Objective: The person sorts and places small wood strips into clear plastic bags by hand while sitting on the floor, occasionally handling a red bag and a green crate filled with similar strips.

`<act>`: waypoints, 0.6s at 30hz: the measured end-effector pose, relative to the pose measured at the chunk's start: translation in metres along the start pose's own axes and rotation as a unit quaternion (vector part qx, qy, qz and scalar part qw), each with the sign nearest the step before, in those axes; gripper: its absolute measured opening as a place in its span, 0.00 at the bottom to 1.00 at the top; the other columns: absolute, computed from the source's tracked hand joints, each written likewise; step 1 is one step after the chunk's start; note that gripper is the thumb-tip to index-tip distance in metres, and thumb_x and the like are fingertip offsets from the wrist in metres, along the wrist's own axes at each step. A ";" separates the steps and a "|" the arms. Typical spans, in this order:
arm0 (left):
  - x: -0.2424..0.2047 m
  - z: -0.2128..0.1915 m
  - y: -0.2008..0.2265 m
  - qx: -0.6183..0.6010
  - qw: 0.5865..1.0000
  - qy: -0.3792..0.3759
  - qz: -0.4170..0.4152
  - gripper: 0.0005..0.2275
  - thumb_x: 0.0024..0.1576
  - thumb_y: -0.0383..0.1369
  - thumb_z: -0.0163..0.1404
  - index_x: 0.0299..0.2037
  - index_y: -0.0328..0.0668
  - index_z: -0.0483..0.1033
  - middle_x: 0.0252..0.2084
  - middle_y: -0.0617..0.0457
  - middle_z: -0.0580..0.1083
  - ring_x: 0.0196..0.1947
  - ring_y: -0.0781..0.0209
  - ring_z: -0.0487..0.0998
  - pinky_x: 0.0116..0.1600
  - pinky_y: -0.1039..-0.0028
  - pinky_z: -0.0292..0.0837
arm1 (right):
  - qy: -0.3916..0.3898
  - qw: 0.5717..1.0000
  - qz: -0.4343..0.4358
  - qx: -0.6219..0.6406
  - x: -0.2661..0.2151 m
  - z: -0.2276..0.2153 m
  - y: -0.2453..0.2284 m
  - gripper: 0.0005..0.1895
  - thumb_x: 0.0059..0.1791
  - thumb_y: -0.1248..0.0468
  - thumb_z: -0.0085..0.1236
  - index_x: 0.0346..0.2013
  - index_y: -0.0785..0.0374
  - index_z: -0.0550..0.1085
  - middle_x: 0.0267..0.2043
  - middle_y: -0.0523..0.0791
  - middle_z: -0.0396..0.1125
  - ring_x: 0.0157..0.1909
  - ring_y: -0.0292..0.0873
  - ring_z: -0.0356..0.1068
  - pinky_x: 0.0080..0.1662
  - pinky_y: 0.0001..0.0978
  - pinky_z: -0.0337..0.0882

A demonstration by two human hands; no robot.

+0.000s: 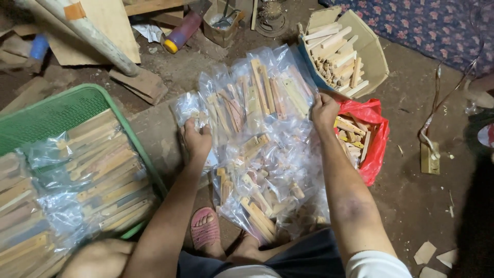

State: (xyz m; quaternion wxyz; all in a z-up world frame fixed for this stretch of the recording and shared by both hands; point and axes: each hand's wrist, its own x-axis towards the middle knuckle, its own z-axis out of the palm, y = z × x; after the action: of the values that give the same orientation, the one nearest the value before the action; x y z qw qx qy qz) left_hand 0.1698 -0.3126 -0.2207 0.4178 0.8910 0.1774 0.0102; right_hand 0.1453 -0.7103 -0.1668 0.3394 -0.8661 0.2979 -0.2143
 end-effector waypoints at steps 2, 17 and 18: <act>-0.005 0.000 0.007 -0.020 1.000 0.009 0.019 0.22 0.56 0.40 0.58 0.60 0.47 0.71 0.55 0.45 0.68 0.62 0.43 0.69 0.66 0.56 0.64 | 0.039 0.997 -0.064 0.020 -0.006 -0.007 -0.006 0.07 0.55 0.62 0.56 0.39 0.54 0.82 0.33 0.53 0.74 0.42 0.61 0.74 0.43 0.53 0.71; -0.053 0.020 0.151 -0.378 0.887 -0.203 0.168 0.37 0.55 0.41 0.66 0.68 0.30 0.59 0.62 0.30 0.67 0.66 0.37 0.66 0.67 0.52 0.62 | 0.189 0.922 -0.281 0.188 -0.065 -0.082 -0.090 0.08 0.59 0.69 0.51 0.39 0.66 0.76 0.38 0.52 0.74 0.39 0.53 0.74 0.46 0.42 0.72; -0.052 0.017 0.161 -0.426 0.847 -0.284 0.145 0.45 0.53 0.46 0.69 0.73 0.32 0.53 0.68 0.29 0.62 0.72 0.34 0.60 0.71 0.46 0.54 | 0.170 0.920 -0.272 0.224 -0.075 -0.083 -0.101 0.08 0.60 0.69 0.50 0.39 0.68 0.75 0.38 0.53 0.73 0.37 0.51 0.72 0.45 0.41 0.71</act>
State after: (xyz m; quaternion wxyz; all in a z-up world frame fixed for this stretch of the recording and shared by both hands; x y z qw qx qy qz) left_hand 0.1736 -0.4368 -0.1052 0.7821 0.6051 -0.1020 -0.1081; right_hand 0.0803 -0.6387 -0.0513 0.3975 -0.7655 0.0485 -0.5036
